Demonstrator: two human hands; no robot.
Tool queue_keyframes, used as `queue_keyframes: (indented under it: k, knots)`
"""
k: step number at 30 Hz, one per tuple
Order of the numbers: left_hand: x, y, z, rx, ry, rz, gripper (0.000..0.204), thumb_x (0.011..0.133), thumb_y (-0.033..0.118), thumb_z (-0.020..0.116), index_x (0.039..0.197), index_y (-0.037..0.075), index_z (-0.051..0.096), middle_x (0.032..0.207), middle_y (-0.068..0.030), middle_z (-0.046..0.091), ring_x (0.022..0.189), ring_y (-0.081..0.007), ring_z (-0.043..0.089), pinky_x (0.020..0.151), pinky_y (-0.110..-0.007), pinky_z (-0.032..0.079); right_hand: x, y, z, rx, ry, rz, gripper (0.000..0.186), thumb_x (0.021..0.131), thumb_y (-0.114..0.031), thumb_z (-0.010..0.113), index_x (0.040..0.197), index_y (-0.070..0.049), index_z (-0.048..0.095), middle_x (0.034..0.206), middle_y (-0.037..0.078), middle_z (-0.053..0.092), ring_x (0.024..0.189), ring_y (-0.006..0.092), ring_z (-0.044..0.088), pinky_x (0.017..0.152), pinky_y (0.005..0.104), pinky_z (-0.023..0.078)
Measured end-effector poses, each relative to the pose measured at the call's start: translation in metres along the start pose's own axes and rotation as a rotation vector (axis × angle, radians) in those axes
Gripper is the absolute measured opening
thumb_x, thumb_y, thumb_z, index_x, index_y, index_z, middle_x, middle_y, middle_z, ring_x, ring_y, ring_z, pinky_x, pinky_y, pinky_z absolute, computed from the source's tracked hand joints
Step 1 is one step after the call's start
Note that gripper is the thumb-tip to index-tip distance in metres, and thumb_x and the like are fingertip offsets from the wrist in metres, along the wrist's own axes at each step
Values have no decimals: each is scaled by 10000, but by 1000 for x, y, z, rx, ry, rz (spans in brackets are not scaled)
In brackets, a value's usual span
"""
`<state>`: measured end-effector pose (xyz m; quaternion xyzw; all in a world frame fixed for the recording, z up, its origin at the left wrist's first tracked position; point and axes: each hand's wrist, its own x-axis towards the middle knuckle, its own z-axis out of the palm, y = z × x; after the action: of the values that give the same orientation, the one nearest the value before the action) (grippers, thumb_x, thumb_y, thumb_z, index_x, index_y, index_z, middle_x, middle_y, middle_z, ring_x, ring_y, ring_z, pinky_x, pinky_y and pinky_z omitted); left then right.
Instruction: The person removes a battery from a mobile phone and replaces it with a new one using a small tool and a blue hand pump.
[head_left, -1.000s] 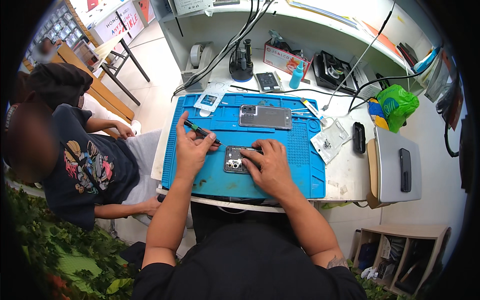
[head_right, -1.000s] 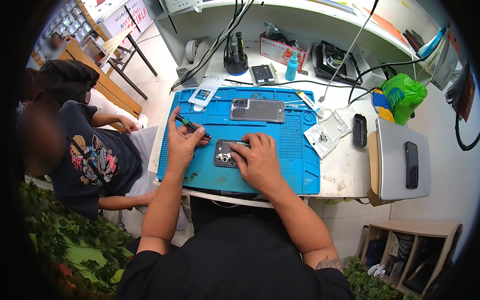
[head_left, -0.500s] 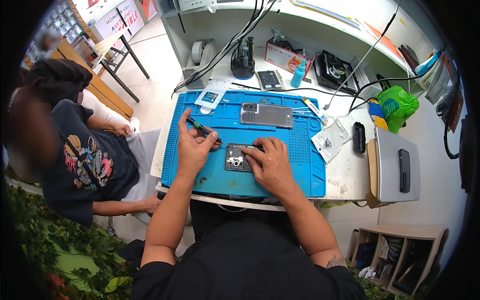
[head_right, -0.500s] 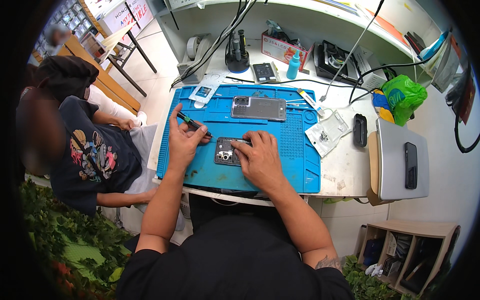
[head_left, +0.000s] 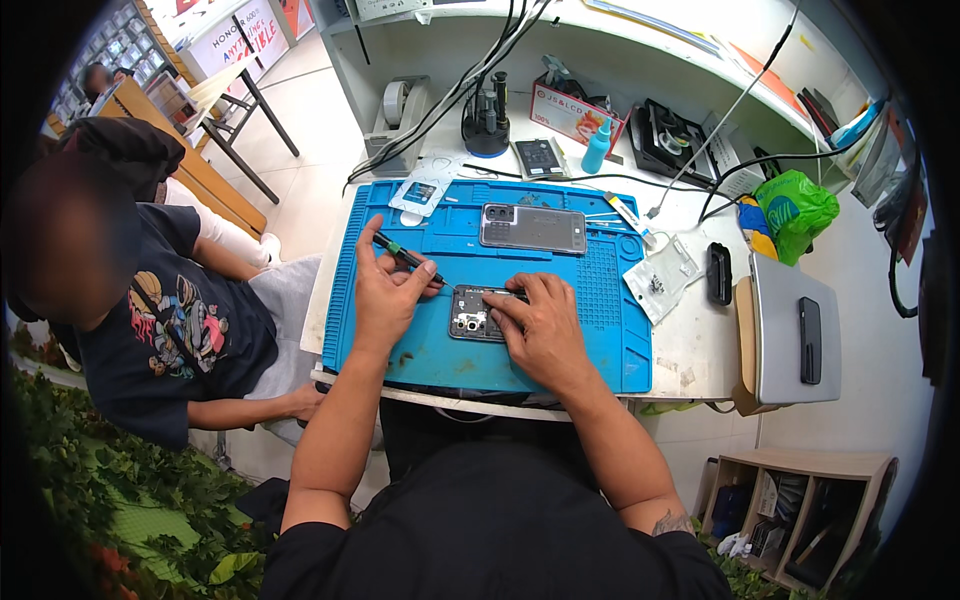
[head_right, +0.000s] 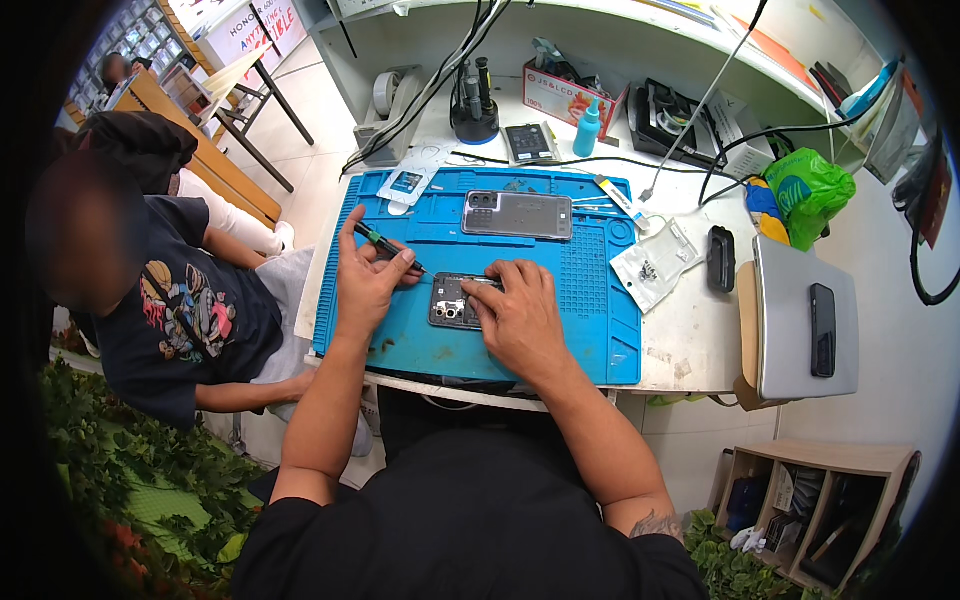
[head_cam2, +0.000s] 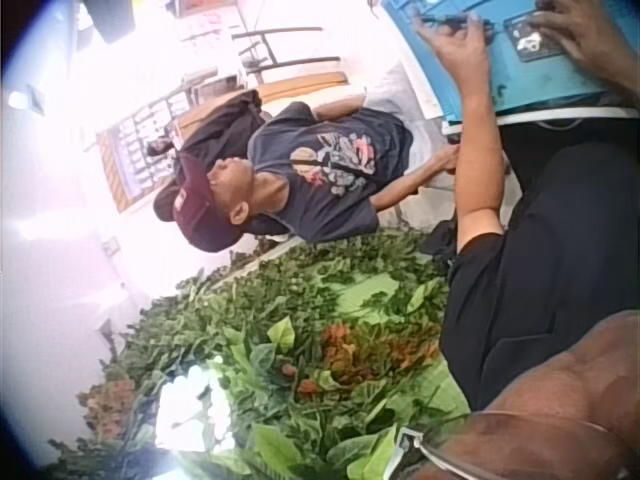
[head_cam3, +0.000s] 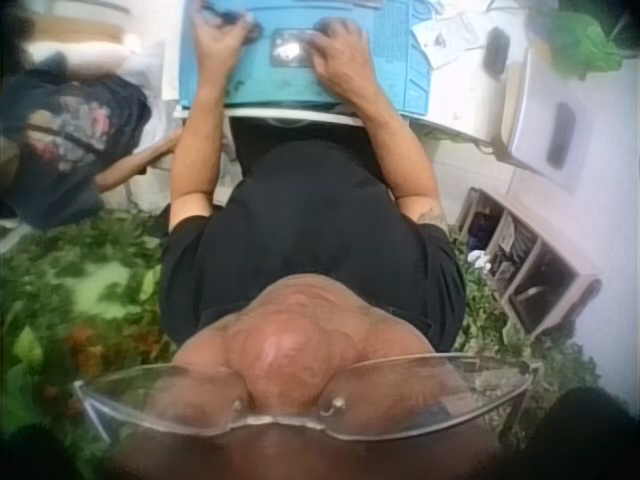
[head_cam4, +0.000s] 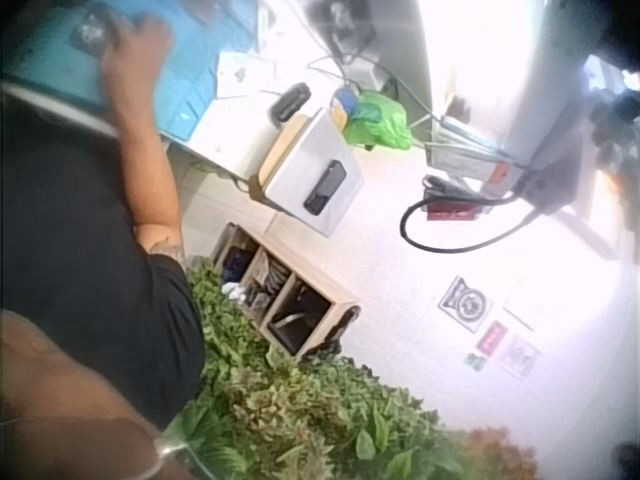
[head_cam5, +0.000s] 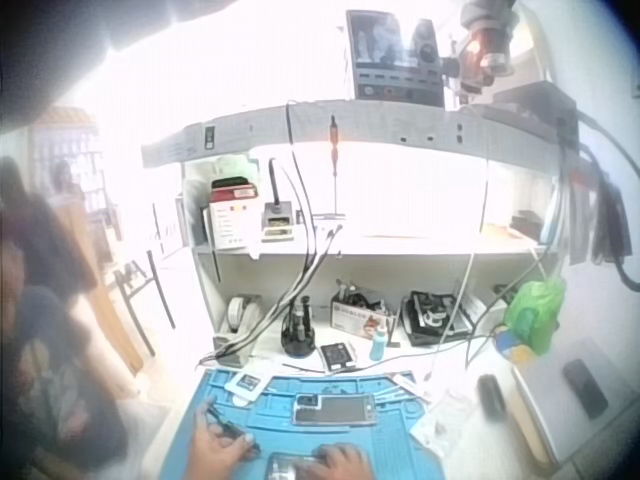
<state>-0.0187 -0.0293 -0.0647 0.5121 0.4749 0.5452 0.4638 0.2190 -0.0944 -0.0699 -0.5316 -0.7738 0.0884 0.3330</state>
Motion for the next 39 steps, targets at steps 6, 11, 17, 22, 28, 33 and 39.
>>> queue_keyframes:
  k: [6, 11, 17, 22, 28, 33, 39]
  knots:
    - [0, 0, 1, -9, -13, 5, 927, 1002, -44, 769, 1710, 25, 173, 1093, -181, 733, 839, -196, 795, 726, -312, 696, 0, 0, 0, 4, 9, 2, 251, 981, -196, 797, 1223, -181, 862, 1235, 71, 710, 1216, 311, 604, 1104, 489, 436]
    - [-2, -2, 0, 18, -5, 37, 930, 999, -50, 767, 1714, 53, 182, 1092, -172, 734, 866, -197, 794, 748, -319, 699, 0, 1, 1, -6, 25, -18, 244, 957, -192, 820, 1196, -175, 866, 1228, 77, 710, 1214, 313, 605, 1086, 487, 452]
    - [-12, 0, 1, 242, -53, 312, 877, 985, -45, 787, 1692, 77, 282, 1089, -129, 768, 887, -195, 800, 785, -342, 687, 1, -5, 1, -140, 105, -160, 215, 938, -162, 821, 1148, -125, 848, 1207, 94, 702, 1165, 329, 618, 1059, 494, 463]
    - [-5, 19, 2, 452, -238, 685, 622, 955, -24, 827, 1511, 94, 574, 1063, -107, 796, 867, -209, 810, 781, -333, 656, -15, -2, 0, -216, -59, -216, 369, 1019, -225, 722, 1300, 12, 753, 1278, 142, 673, 1205, 332, 597, 1045, 524, 451]
    - [17, 75, -4, 687, -515, 568, 312, 938, 59, 842, 1232, 85, 741, 1009, -103, 801, 844, -253, 806, 759, -349, 639, -39, -13, -28, -328, -144, -227, 583, 1071, -386, 682, 1442, 64, 666, 1423, 208, 648, 1345, 371, 564, 1167, 522, 411]
    - [35, 100, 3, 986, -639, 597, 193, 953, 144, 826, 1121, 66, 769, 935, -131, 788, 801, -325, 767, 754, -418, 600, -40, -7, -25, -316, -192, -234, 614, 1075, -418, 679, 1446, 70, 662, 1438, 232, 637, 1368, 384, 557, 1220, 574, 367]
    - [42, 105, 14, 1375, -664, 437, 240, 954, 192, 830, 1161, 79, 782, 957, -151, 798, 843, -354, 766, 785, -464, 596, -32, -22, -31, -284, -239, -171, 638, 1068, -421, 696, 1439, 95, 649, 1414, 230, 635, 1330, 393, 578, 1229, 607, 365]
